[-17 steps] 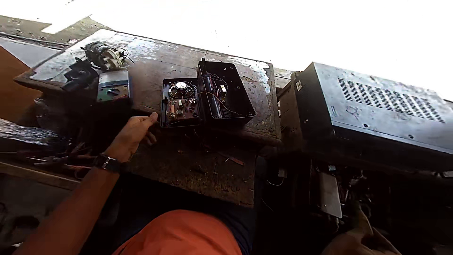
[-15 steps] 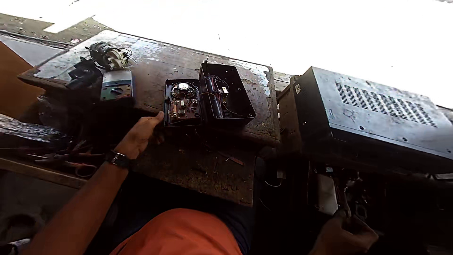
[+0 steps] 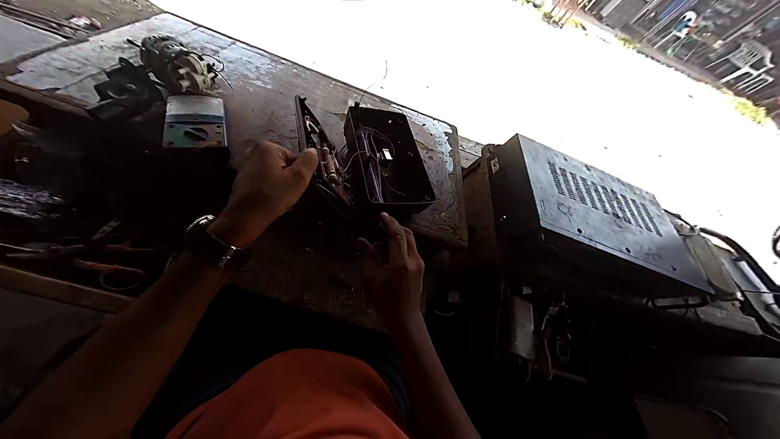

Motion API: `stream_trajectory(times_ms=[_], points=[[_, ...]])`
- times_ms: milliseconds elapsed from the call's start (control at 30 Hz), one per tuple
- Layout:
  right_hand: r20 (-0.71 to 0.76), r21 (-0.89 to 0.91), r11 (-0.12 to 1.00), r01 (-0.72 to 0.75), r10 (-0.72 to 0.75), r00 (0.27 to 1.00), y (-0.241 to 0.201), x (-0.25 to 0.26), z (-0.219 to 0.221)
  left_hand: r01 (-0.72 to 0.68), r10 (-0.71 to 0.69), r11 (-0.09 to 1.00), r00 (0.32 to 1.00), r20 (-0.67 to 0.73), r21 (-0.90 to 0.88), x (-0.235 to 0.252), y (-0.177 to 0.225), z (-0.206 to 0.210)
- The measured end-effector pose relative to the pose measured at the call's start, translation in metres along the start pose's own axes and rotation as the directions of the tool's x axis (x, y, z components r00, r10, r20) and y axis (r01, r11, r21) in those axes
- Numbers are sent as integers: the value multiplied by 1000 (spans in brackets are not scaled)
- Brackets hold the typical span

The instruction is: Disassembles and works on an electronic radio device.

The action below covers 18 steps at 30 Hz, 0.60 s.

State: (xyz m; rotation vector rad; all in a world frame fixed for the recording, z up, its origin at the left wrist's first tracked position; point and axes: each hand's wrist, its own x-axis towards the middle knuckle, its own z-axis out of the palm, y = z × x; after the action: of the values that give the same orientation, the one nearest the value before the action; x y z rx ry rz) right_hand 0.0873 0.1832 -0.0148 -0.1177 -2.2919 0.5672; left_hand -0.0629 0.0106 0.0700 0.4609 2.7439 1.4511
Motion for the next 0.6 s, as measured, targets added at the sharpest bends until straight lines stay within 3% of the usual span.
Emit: stream_trajectory(times_ms=[100,233,300,400,467,600], points=[[73,-75,997,-21,27,997,-5,20,31,-150,150,976,989,11,158,8,11,4],[56,9,999,-47,46,997,-3,17,54,-248,250,945,968,18,211,20,16,16],[26,34,998,-59,59,998,-1,14,58,-318,313,942,947,68,103,25,13,20],[-37,-35,997,-70,68,997,1,14,59,-335,428,873,874,228,-354,37,-2,26],[-54,-71,994,-80,76,996,4,14,62,-308,430,838,881,199,-451,47,-22,34],[-80,13,999,-43,44,996,14,8,69,-221,217,911,975,-52,-348,64,-71,56]])
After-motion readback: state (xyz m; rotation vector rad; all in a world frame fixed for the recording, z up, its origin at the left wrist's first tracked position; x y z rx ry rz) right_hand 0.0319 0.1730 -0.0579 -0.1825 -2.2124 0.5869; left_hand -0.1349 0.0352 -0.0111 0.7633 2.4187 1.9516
